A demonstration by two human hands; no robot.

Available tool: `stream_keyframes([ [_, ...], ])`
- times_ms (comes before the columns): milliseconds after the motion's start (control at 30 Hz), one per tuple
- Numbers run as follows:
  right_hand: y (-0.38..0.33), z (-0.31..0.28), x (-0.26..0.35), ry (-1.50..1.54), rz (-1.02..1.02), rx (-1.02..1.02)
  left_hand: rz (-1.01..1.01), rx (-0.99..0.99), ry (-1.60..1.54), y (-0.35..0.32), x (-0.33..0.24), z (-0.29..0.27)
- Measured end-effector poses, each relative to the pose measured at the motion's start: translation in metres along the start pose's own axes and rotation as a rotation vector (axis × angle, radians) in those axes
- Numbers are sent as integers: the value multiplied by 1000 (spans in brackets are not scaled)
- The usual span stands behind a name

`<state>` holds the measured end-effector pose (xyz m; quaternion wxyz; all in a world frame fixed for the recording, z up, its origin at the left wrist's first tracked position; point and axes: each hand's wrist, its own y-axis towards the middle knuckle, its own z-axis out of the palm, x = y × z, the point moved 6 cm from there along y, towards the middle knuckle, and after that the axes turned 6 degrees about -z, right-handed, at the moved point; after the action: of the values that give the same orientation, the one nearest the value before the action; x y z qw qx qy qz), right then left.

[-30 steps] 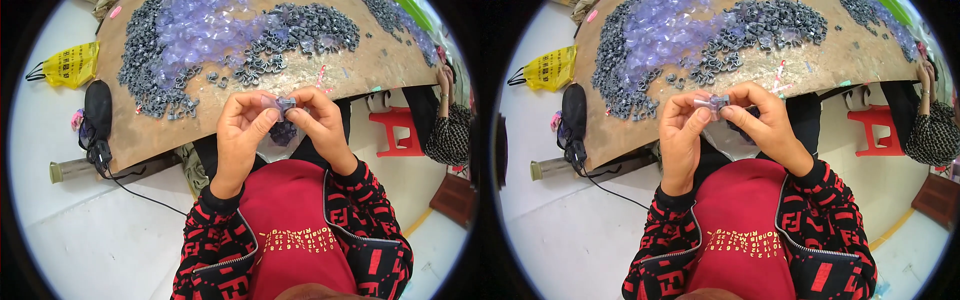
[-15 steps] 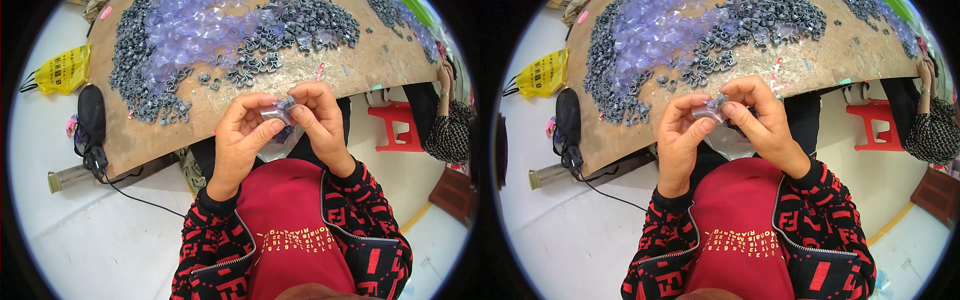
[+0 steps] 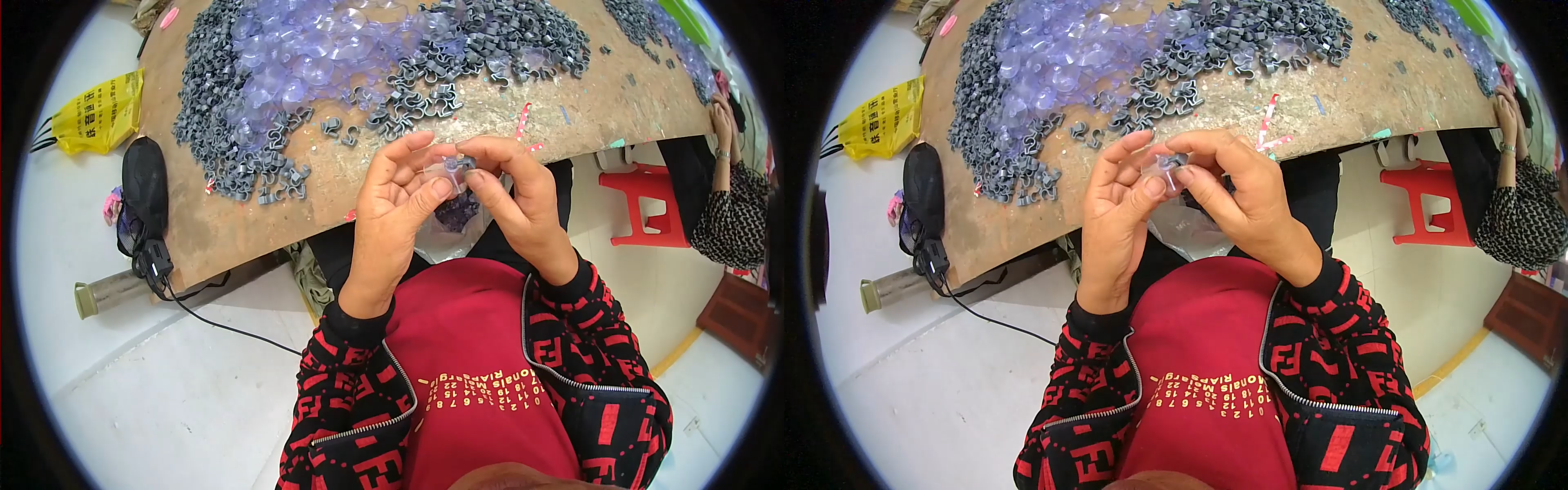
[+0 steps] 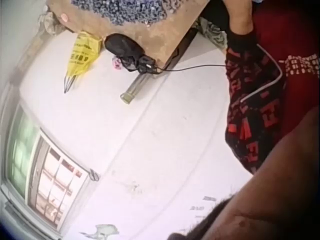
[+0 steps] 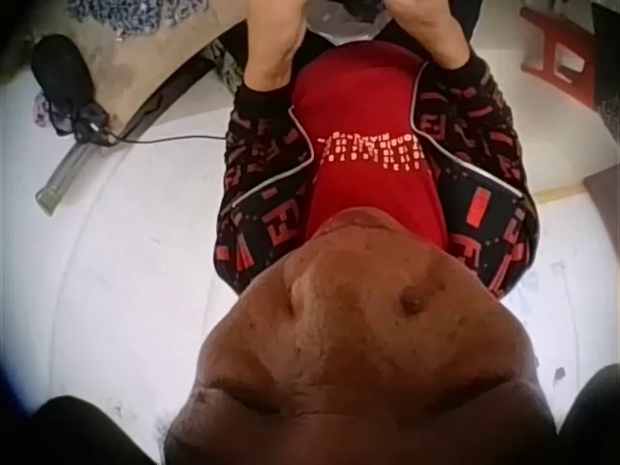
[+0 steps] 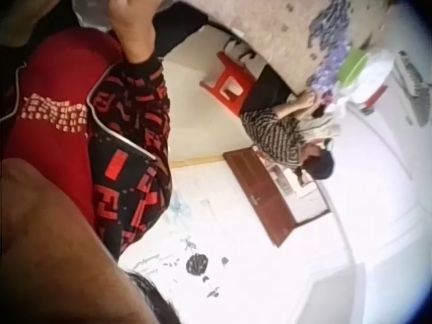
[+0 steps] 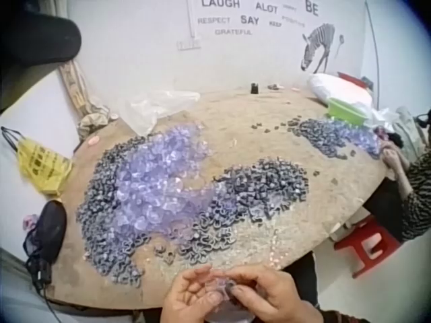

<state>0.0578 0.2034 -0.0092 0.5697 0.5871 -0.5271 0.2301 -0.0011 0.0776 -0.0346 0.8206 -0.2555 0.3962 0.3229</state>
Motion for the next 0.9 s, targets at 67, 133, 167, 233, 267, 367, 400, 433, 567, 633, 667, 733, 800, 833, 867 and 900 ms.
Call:
stream_keyframes([
  [67, 0, -1, 3, -126, -69, 7, -10, -30, -39, 0, 2, -1],
  [133, -3, -1, 1, -256, -60, -15, 19, -21, -10, 1, 5, -3],
  [167, -4, -1, 0, -257, -61, -16, 19, -19, -9, 1, 6, -2],
  [233, -5, -2, -2, -281, -49, -26, 74, 10, 148, -1, 5, 1],
  [267, -5, -1, -2, -280, -49, -25, 74, 8, 148, -2, 5, 1],
  [367, -8, 1, -8, -79, 99, -2, 90, -1, 180, -1, 6, -2],
  [400, -9, 3, -12, 114, 182, -19, 59, -6, 123, 1, 8, -4],
  [433, -11, 6, -16, 308, 263, -37, 27, -11, 66, 3, 11, -6],
  [567, -9, 6, -15, 282, 232, 19, 17, -34, 147, 1, 11, -11],
  [633, -9, 4, -14, 189, 183, 4, 65, -73, 214, 0, 9, -9],
  [667, -9, 4, -14, 190, 183, 4, 65, -75, 215, -1, 9, -9],
  [733, -8, 2, -12, 34, 124, 10, 83, -83, 256, -3, 7, -9],
  [800, -5, -1, -10, -37, 43, 17, 99, -88, 274, -2, 8, -10],
  [833, -4, -1, -6, -107, -39, 25, 116, -94, 292, -2, 8, -10],
  [867, -4, -1, -8, -108, -39, 24, 115, -92, 292, -1, 8, -9],
  [900, -6, -1, -9, -152, -53, 20, 151, -86, 309, 0, 6, -7],
])
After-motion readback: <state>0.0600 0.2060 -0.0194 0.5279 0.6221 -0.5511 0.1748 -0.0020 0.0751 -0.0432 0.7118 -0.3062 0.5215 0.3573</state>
